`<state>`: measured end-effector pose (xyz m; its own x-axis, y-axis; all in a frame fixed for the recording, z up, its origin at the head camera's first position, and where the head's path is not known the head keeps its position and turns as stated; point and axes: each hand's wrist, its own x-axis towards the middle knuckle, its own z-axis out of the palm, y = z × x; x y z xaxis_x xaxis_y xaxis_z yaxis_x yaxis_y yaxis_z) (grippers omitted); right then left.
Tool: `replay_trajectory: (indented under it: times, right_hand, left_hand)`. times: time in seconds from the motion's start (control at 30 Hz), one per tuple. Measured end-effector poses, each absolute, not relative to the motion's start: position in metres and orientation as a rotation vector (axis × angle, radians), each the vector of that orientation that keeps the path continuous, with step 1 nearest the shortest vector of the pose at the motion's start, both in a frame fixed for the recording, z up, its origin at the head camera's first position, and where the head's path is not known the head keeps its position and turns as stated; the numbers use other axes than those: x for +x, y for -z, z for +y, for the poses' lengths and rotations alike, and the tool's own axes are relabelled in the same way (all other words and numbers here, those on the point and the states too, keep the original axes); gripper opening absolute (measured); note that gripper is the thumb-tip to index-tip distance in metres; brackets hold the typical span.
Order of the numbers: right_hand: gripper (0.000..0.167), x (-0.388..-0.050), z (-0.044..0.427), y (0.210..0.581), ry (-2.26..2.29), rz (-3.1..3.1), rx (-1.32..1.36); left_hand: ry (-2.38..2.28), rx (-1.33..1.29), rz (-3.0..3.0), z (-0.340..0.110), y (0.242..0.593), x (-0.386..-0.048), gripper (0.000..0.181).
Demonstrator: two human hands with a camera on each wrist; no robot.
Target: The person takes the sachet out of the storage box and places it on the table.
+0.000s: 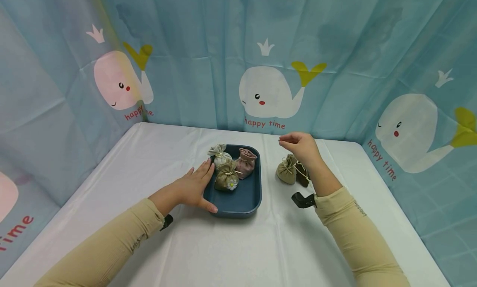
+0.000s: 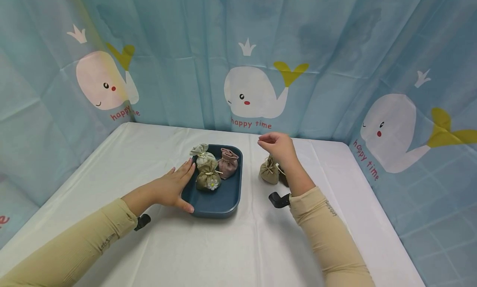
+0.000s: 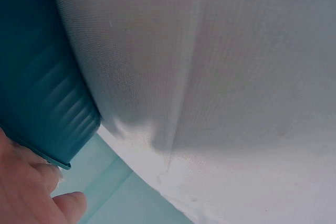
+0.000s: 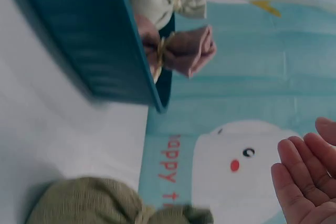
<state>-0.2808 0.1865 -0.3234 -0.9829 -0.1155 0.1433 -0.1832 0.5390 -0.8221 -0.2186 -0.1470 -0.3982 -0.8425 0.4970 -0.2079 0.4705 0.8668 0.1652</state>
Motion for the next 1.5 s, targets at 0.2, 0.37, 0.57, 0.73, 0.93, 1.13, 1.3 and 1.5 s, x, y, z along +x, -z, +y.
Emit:
replay_trajectory:
  times: [0.2, 0.37, 0.57, 0.73, 0.93, 1.13, 1.3, 1.5]
  right_hand:
    - [0.024, -0.283, 0.162, 0.325, -1.447, -2.731, 0.332]
    - [0.022, -0.286, 0.142, 0.327, -1.403, -2.754, 0.409]
    - [0.022, -0.287, 0.121, 0.331, -1.319, -2.804, 0.493]
    - [0.024, -0.287, 0.108, 0.333, -1.326, -2.856, 0.541]
    - [0.024, -0.288, 0.099, 0.34, -1.353, -2.9, 0.608]
    - [0.022, -0.289, 0.092, 0.347, -1.285, -2.943, 0.642]
    - [0.023, -0.289, 0.085, 0.349, -1.209, -2.974, 0.677]
    - [0.025, -0.289, 0.08, 0.35, -1.19, -3.012, 0.726]
  left_hand:
    - [-0.142, 0.719, 2.797, -0.147, 0.399, -0.219, 0.135]
    - [-0.145, 0.719, 2.806, -0.147, 0.4, -0.219, 0.135]
    - [-0.154, 0.716, 2.807, -0.147, 0.4, -0.219, 0.134]
    - [-0.161, 0.716, 2.811, -0.148, 0.401, -0.219, 0.134]
    - [-0.154, 0.719, 2.812, -0.148, 0.402, -0.219, 0.134]
    - [-0.155, 0.719, 2.808, -0.147, 0.404, -0.22, 0.135]
    - [-0.157, 0.728, 2.811, -0.148, 0.404, -0.22, 0.135]
    - [-0.148, 0.742, 2.822, -0.149, 0.403, -0.221, 0.135]
